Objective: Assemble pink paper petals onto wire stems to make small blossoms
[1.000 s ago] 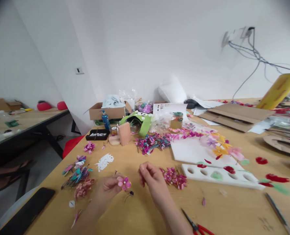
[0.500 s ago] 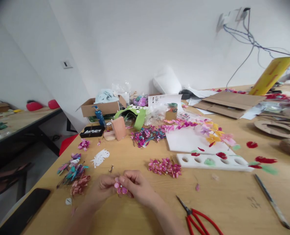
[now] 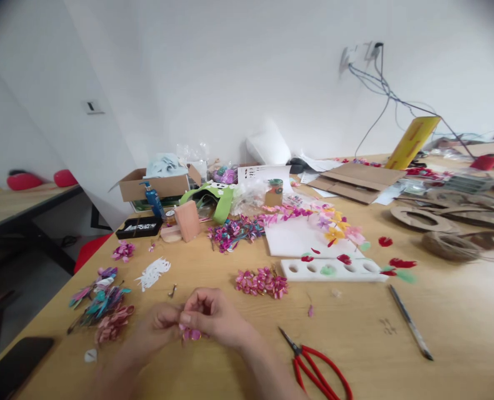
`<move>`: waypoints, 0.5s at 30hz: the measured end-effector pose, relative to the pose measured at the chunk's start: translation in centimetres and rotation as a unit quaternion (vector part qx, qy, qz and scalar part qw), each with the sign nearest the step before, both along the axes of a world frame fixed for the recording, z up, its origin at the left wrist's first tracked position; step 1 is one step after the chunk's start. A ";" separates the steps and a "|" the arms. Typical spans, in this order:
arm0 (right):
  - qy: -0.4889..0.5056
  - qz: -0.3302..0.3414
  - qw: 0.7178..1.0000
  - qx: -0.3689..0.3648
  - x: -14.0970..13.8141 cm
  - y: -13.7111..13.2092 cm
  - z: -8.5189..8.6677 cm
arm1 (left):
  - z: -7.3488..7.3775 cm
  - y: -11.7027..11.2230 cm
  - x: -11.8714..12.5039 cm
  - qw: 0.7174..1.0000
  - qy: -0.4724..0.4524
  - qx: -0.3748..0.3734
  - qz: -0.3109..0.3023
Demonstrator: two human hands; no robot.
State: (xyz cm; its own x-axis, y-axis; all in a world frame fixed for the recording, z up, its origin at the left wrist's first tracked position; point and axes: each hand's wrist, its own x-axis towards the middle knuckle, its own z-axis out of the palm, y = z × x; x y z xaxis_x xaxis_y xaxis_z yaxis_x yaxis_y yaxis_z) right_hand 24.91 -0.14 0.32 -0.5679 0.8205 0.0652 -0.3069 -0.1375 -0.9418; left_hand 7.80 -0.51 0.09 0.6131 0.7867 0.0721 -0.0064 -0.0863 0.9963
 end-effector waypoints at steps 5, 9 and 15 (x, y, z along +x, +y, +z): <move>-0.005 0.043 0.998 -0.037 0.4 0.3 -0.4 | -0.3 0.2 -0.2 1.000 0.003 -0.003 -0.018; -0.024 0.057 0.997 -0.038 0.6 0.4 -0.3 | -0.1 0.2 -0.2 1.000 0.007 -0.002 -0.030; -0.038 0.057 0.995 -0.078 0.4 0.4 -0.3 | -0.5 0.4 -0.2 0.999 0.007 0.003 -0.051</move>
